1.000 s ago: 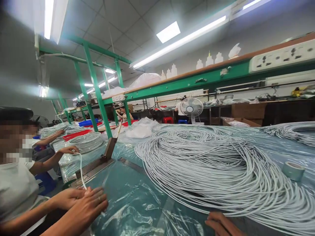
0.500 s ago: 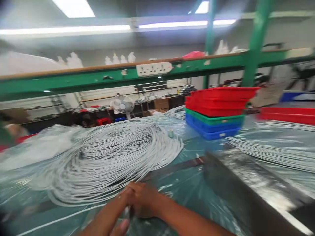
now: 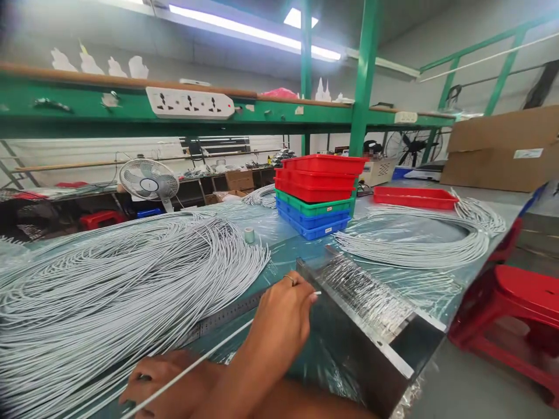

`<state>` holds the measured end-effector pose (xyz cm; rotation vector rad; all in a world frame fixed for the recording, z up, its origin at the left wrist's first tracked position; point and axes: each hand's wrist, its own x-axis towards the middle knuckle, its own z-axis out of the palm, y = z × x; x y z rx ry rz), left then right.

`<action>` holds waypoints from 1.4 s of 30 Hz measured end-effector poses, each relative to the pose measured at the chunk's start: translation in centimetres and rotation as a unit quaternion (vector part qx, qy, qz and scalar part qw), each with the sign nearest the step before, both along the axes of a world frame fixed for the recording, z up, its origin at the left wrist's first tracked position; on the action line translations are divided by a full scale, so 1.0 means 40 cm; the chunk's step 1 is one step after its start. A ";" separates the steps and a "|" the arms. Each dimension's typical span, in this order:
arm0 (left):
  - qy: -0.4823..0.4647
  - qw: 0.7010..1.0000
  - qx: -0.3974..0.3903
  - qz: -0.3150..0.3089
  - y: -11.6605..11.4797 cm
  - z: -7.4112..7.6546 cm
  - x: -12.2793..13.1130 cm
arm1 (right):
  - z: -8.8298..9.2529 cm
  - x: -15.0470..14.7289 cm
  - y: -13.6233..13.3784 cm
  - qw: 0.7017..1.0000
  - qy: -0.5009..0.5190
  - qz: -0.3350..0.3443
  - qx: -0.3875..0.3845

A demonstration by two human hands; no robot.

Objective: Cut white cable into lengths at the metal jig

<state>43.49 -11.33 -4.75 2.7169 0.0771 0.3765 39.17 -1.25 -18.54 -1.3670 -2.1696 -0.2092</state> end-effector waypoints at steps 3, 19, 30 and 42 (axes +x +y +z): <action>0.027 0.999 0.022 0.004 -0.017 0.002 -0.001 | 0.007 0.003 0.005 0.999 -0.035 0.002 0.010; 0.043 0.997 0.066 0.022 -0.046 0.011 -0.004 | -0.006 0.015 0.018 0.997 -0.045 0.021 0.061; 0.084 0.994 0.071 0.014 -0.054 0.025 -0.013 | 0.018 0.021 0.018 0.995 -0.069 0.057 0.033; 0.029 0.996 0.076 0.020 -0.047 0.001 -0.004 | 0.034 0.009 0.012 0.996 -0.086 0.022 0.010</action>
